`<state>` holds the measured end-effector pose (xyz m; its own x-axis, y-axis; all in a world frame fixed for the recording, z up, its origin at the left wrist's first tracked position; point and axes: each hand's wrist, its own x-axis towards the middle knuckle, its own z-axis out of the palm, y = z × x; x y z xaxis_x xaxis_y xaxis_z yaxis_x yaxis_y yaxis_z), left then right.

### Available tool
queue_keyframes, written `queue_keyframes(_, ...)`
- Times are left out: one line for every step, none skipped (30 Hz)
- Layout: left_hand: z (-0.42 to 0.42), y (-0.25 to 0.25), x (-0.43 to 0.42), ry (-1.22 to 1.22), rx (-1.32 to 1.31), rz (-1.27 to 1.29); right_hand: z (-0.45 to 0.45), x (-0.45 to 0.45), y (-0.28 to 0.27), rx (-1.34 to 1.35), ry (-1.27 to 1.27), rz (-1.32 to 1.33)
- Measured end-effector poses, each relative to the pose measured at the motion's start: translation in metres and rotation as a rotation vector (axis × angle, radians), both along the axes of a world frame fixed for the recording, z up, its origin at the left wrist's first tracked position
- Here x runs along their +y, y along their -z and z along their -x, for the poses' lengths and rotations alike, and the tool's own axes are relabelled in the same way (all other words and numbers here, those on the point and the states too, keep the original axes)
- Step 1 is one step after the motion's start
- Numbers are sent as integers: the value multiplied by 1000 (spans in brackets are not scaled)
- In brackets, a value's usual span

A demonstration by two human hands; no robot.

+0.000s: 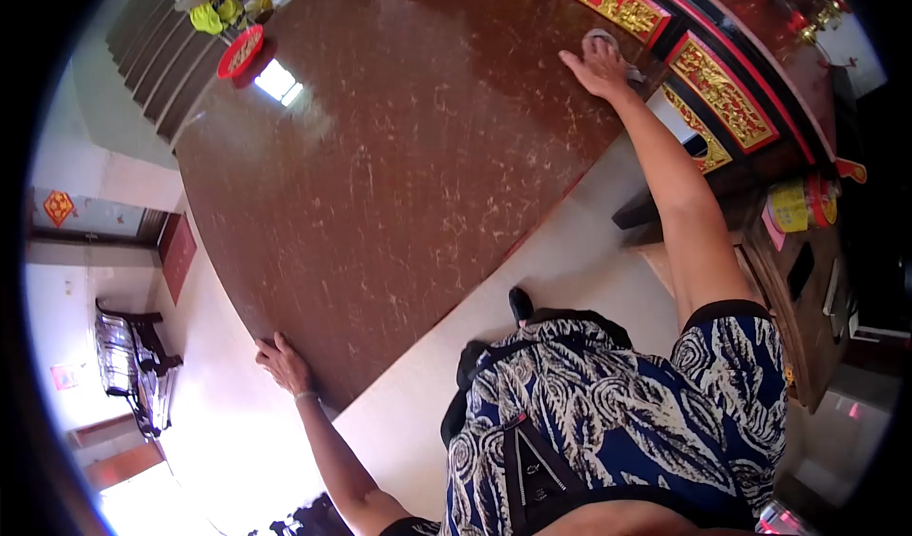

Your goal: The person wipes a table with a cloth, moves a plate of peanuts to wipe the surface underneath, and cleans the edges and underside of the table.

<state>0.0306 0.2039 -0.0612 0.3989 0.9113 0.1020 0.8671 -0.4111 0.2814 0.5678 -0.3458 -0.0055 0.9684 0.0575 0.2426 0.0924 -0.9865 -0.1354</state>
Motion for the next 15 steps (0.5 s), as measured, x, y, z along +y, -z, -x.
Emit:
queue_keyframes(0,1,2,9,-10,-6,23,23,0,-78,-137,73)
queue_keyframes(0,2,2,17,-21,-14,50,50,-3,-159,-275,141)
queue_keyframes(0,3,3,3,-5,-10,87,79,-10,-152,-417,103)
queue_keyframes(-1,3,3,6,-13,-15,120,110,-23,-11,-560,20)
queue_keyframes(-1,2,3,9,-20,-22,157,135,-20,-39,-733,-106)
queue_keyframes(0,0,3,0,-7,-25,191,159,-10,-32,-902,-214)
queue_keyframes(0,-2,1,7,-18,-11,232,182,-15,58,-973,-218)
queue_keyframes(-2,-5,0,16,-36,4,268,198,-13,133,-1042,-190)
queue_keyframes(-4,-6,0,14,-35,1,293,214,0,170,-1232,-233)
queue_keyframes(-4,-7,-2,14,-40,4,320,229,1,225,-1338,-188)
queue_keyframes(-3,-7,-4,14,-45,9,347,244,9,194,-1394,-211)
queue_keyframes(-1,-5,-5,15,-43,11,368,253,17,161,-1451,-234)
queue_keyframes(1,-3,-1,31,-35,10,382,253,20,161,-1447,-235)
queue_keyframes(1,-3,1,52,-28,4,392,252,20,139,-1541,-236)
queue_keyframes(1,-3,2,64,-26,1,396,251,21,117,-1630,-238)
